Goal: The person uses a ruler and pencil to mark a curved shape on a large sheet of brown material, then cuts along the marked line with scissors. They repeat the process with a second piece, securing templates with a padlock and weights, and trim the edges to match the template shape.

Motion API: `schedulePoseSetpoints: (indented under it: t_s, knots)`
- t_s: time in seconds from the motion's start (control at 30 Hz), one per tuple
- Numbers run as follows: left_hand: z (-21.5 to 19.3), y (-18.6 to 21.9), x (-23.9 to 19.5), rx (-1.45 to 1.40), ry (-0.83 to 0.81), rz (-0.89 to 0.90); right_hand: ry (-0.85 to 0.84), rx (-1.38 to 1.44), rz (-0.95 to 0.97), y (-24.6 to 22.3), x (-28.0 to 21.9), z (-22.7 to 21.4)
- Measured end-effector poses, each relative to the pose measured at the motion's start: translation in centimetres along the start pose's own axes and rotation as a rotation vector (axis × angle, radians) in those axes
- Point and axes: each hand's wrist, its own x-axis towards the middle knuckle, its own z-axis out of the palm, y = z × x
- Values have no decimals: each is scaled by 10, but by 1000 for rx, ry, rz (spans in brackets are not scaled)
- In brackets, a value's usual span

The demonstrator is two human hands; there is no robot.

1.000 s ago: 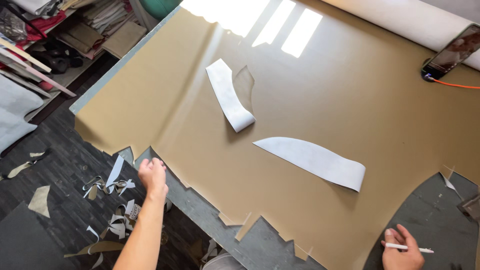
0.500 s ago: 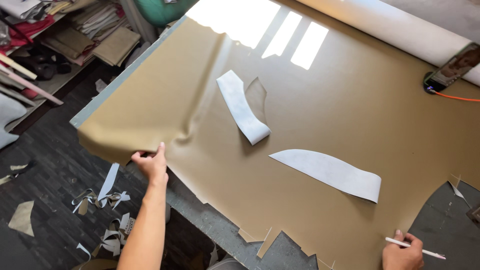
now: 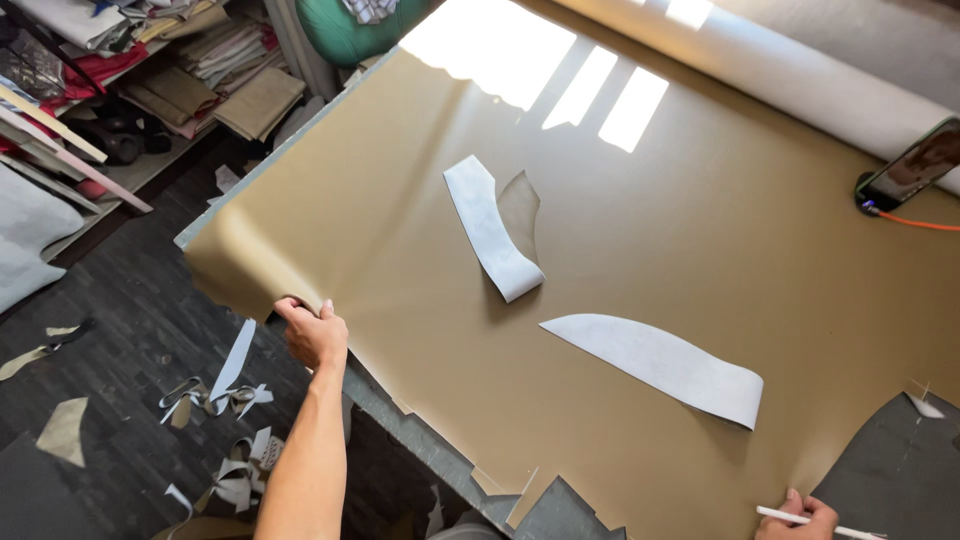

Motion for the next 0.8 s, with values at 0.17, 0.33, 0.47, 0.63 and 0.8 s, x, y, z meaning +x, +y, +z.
schedulePoseSetpoints:
  t_s: [0.17,0.33,0.47,0.63,0.8]
  knots:
    - [5,-8,5,-6,69,70,-95,-207,31,-7,-8,-27]
    - [0,-23,12,36,11,2,-134,-349,106,-38,-12,-46]
    - [6,-29,12,1,20,28,-287,-319,186,-59,3,-65]
    - [-2,-25,3,39,11,-62,-605,-232,276,-63,39,-96]
    - [-33,-2,-59,331,252,541,-815,-453,141,-31,88,-135]
